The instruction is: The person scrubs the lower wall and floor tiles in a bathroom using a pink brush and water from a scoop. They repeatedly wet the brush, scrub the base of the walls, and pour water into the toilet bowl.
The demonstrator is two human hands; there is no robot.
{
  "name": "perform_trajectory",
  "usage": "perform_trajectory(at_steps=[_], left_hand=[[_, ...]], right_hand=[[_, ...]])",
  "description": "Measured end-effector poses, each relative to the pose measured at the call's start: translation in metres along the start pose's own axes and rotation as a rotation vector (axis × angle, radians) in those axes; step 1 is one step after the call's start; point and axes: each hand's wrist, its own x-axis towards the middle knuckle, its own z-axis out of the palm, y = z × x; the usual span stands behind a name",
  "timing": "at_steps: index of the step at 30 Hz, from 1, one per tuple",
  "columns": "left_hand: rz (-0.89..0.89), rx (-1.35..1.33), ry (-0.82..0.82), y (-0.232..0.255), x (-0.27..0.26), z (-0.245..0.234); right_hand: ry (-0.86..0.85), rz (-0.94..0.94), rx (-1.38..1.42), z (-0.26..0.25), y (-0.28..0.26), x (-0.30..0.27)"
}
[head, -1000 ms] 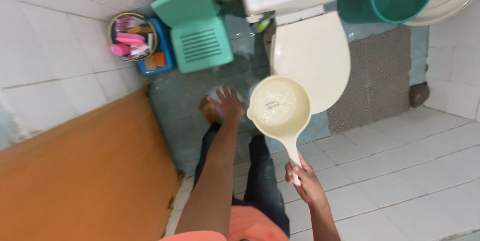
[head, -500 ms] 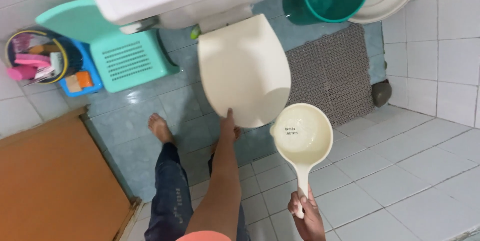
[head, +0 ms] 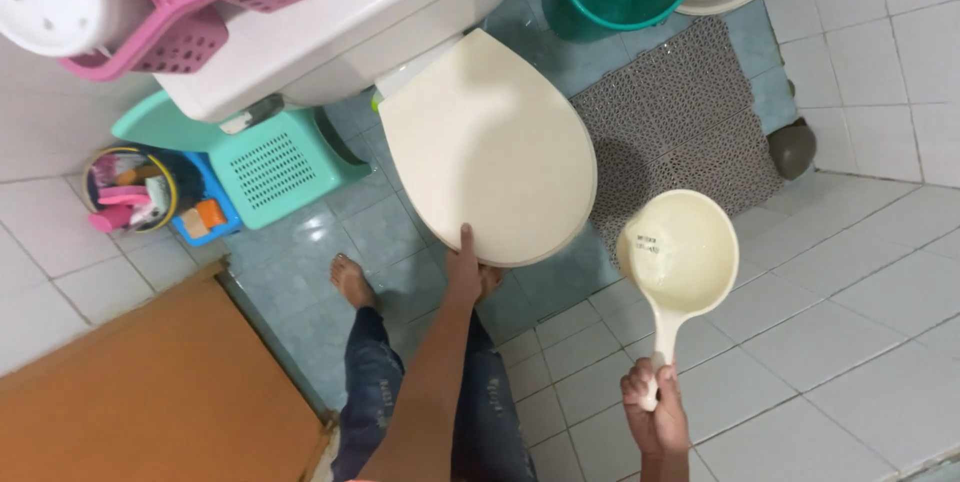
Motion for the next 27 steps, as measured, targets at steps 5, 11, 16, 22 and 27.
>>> perform_trajectory(at_steps=[5, 11, 16, 22, 27], left_hand=[[-0.033, -0.130, 0.027, 0.030, -0.040, -0.014], [-0.068, -0.213, 0.049, 0.113, -0.070, -0.034], [-0.028, -0.329, -0.179, 0.203, -0.053, -0.059], [0.020, -0.554, -0.211, 0.288, 0.005, -0.068], [0.081, -0.683, -0.239, 0.321, 0.010, -0.064]], right_hand=[[-0.015, -0.038, 0.047, 0.006, -0.018, -0.008], [0.093, -0.033, -0.130, 0.033, -0.033, -0.014], [0.089, -0.017, -0.071, 0.051, -0.024, -0.013], [0.174, 0.061, -0.138, 0.047, 0.009, 0.000], [0.253, 0.117, -0.313, 0.083, 0.022, -0.005]])
